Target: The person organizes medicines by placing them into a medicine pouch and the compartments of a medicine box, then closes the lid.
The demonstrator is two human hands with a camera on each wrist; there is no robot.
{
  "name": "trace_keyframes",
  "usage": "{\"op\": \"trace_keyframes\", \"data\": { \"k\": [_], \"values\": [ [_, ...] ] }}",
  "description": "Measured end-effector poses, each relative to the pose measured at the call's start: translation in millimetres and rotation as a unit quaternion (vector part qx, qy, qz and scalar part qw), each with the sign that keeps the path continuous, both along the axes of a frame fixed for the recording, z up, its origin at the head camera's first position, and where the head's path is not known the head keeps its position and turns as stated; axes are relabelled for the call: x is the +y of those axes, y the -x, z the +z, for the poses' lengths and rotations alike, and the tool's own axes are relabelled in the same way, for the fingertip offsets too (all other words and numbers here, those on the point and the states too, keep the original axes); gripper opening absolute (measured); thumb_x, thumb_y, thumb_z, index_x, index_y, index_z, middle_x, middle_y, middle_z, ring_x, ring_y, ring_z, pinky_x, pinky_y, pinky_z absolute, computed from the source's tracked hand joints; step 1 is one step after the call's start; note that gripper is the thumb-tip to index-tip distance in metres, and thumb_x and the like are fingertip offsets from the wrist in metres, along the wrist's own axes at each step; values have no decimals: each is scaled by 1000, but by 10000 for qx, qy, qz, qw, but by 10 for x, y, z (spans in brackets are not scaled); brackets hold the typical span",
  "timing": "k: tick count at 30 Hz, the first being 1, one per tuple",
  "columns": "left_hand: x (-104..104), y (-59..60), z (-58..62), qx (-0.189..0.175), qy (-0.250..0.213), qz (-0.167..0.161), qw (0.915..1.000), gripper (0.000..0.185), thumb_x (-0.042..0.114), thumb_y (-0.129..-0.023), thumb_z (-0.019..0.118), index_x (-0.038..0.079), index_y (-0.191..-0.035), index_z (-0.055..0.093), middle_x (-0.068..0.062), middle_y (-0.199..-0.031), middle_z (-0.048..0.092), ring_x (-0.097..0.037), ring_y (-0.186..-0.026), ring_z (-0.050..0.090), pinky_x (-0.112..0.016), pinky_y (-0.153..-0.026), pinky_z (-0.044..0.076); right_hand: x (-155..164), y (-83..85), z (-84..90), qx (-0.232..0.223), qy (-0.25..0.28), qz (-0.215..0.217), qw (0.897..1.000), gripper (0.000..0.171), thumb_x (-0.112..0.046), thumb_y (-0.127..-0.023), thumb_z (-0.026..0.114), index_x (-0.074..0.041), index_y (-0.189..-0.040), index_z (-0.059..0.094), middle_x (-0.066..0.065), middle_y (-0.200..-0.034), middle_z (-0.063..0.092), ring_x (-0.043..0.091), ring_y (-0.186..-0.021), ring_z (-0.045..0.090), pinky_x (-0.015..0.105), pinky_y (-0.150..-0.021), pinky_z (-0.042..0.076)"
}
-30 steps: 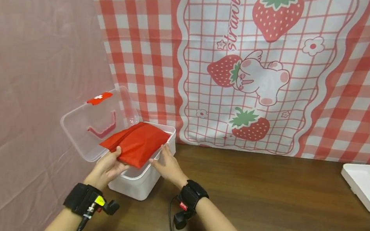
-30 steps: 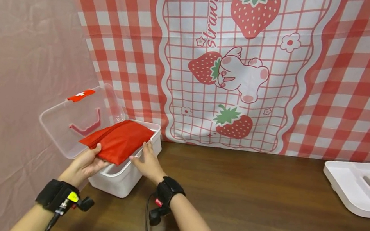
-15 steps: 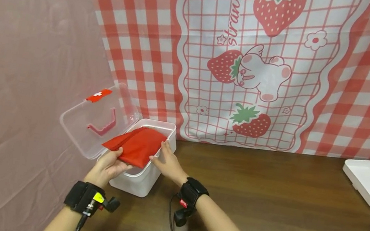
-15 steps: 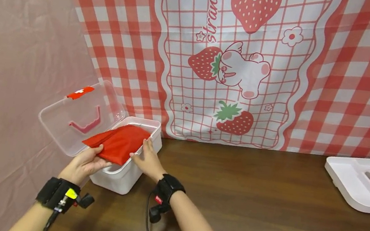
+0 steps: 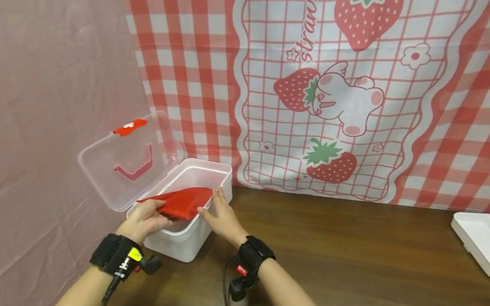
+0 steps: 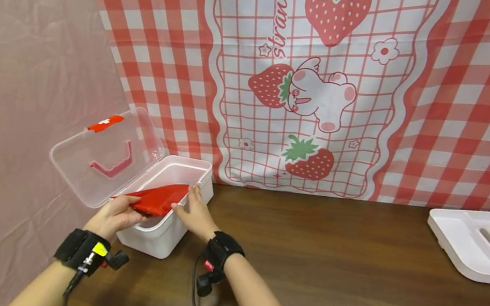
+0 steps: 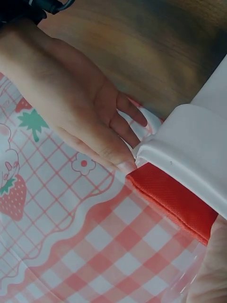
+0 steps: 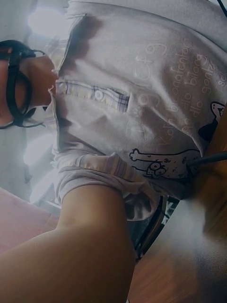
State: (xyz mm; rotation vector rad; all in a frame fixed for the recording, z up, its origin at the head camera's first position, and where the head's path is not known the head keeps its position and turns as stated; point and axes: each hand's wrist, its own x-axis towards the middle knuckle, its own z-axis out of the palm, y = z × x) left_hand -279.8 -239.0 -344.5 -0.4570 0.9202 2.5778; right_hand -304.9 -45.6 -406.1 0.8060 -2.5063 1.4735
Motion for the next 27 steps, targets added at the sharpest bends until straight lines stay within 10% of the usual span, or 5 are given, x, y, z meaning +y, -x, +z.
{"op": "trace_keyframes", "data": {
  "k": [5,10,14,19,27],
  "values": [
    [53,-46,36,635,1217,327,9900,52,8,-95,17,3,-143,-3,-7,-143,15,-20,-136,14,-34,-113,17,7,9,-6,-9,-33,38,10000,68,-32,-92,51,9,-140,25,27,-148,15,34,-139,15,46,-110,22],
    [90,-248,114,1434,3281,885,9295,63,5,-91,30,-7,-142,-5,-18,-148,1,-27,-138,2,-38,-114,8,12,27,-2,-72,-49,48,10000,69,-34,-91,51,7,-141,24,25,-149,14,31,-139,15,45,-111,21],
    [93,-368,109,2037,5948,249,7772,66,14,-93,38,-5,-144,1,-26,-149,-10,-37,-138,-8,-50,-112,0,21,29,0,-138,-60,20,9999,69,-35,-91,51,4,-142,24,22,-150,13,30,-140,14,44,-111,21],
    [135,-364,-31,3219,7634,-428,5583,37,22,-98,39,-3,-108,64,-21,-110,63,-35,-108,56,-46,-92,42,27,18,-1,-193,-11,47,9998,69,-34,-91,50,4,-142,24,23,-150,13,31,-140,14,46,-110,23],
    [110,-304,-139,3226,8391,-1286,4186,57,41,-98,31,9,-73,72,-2,-71,68,-17,-67,62,-38,-69,48,2,-15,1,-220,-35,103,9997,69,-35,-92,49,5,-142,22,23,-150,12,32,-140,13,47,-110,21]
  ]
}}
